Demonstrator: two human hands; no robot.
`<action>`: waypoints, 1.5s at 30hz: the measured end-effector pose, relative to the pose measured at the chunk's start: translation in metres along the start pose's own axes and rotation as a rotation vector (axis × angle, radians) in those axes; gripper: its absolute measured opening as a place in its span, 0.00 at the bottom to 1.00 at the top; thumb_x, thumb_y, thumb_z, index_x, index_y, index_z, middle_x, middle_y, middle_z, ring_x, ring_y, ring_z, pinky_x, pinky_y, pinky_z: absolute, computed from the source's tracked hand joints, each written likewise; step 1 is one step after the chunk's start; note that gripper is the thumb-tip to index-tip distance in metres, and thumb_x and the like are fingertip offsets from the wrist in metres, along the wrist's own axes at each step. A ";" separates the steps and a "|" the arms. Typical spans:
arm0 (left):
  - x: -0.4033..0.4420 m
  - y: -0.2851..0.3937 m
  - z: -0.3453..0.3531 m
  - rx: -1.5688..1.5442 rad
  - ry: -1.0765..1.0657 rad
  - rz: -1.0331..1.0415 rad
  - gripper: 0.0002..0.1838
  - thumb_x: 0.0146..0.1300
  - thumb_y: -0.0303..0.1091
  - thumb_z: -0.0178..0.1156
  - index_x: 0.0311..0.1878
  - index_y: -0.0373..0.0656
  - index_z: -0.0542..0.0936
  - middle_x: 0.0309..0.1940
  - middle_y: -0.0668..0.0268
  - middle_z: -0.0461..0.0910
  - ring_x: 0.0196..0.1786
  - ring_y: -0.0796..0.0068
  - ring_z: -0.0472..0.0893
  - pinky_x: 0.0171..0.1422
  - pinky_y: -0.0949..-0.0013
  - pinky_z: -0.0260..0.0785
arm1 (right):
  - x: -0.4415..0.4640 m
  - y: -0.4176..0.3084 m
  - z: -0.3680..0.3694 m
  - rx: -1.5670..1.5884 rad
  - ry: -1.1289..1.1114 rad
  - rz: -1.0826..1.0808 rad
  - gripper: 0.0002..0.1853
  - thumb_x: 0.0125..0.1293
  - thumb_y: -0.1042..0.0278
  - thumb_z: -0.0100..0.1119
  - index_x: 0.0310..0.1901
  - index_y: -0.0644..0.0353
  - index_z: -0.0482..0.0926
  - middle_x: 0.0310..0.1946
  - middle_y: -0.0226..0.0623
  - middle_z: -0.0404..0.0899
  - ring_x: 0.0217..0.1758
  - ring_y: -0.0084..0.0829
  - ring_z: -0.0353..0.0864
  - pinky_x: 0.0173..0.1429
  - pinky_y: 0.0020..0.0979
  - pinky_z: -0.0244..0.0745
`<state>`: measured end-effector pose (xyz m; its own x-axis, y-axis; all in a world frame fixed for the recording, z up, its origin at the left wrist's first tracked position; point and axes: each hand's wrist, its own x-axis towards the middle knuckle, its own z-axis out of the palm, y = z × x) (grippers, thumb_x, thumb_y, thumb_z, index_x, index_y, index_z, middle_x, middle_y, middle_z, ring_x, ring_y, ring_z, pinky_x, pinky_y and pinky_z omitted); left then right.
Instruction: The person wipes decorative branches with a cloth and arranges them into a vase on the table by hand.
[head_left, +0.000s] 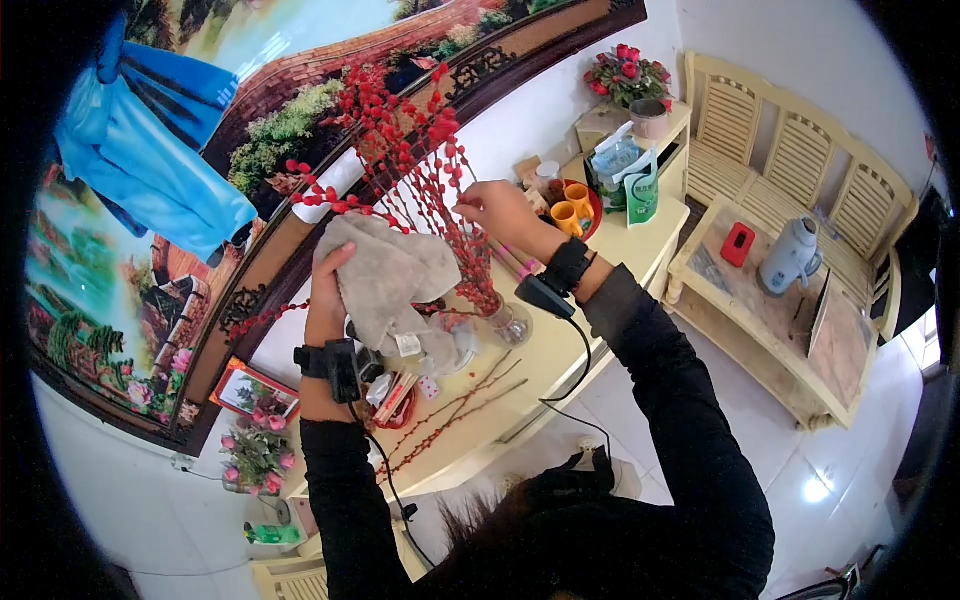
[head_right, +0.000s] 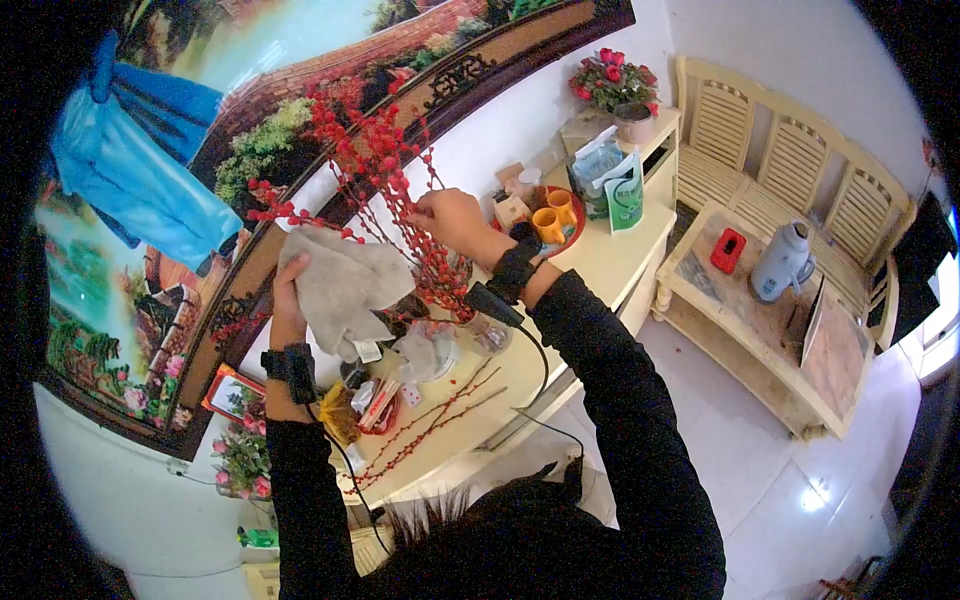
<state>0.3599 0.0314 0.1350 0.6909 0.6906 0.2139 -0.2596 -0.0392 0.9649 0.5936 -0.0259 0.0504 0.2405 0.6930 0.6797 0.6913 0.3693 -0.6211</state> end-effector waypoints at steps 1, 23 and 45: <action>-0.003 -0.001 0.004 -0.012 -0.034 0.005 0.23 0.48 0.29 0.53 0.50 0.36 0.66 0.43 0.59 0.72 0.46 0.66 0.73 0.51 0.66 0.66 | -0.004 0.002 0.001 0.024 0.006 0.009 0.12 0.52 0.61 0.57 0.28 0.63 0.78 0.22 0.43 0.76 0.25 0.38 0.75 0.31 0.32 0.69; -0.166 -0.075 -0.043 -0.358 0.380 0.063 0.34 0.40 0.34 0.59 0.55 0.39 0.62 0.48 0.59 0.69 0.50 0.64 0.70 0.55 0.64 0.62 | -0.195 0.004 0.082 0.328 -0.260 0.285 0.05 0.52 0.75 0.57 0.32 0.64 0.75 0.24 0.32 0.73 0.26 0.20 0.71 0.32 0.21 0.67; -0.332 -0.147 -0.242 -0.643 0.946 -0.341 0.24 0.49 0.39 0.53 0.50 0.40 0.65 0.43 0.56 0.71 0.47 0.59 0.71 0.53 0.60 0.64 | -0.075 0.028 0.276 -0.456 -0.375 0.162 0.15 0.54 0.63 0.52 0.43 0.59 0.70 0.36 0.45 0.72 0.42 0.45 0.71 0.41 0.40 0.66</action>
<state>0.0056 -0.0169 -0.1148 0.0882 0.8640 -0.4958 -0.6357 0.4320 0.6397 0.4074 0.1036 -0.1256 0.1685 0.9194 0.3555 0.9076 -0.0040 -0.4197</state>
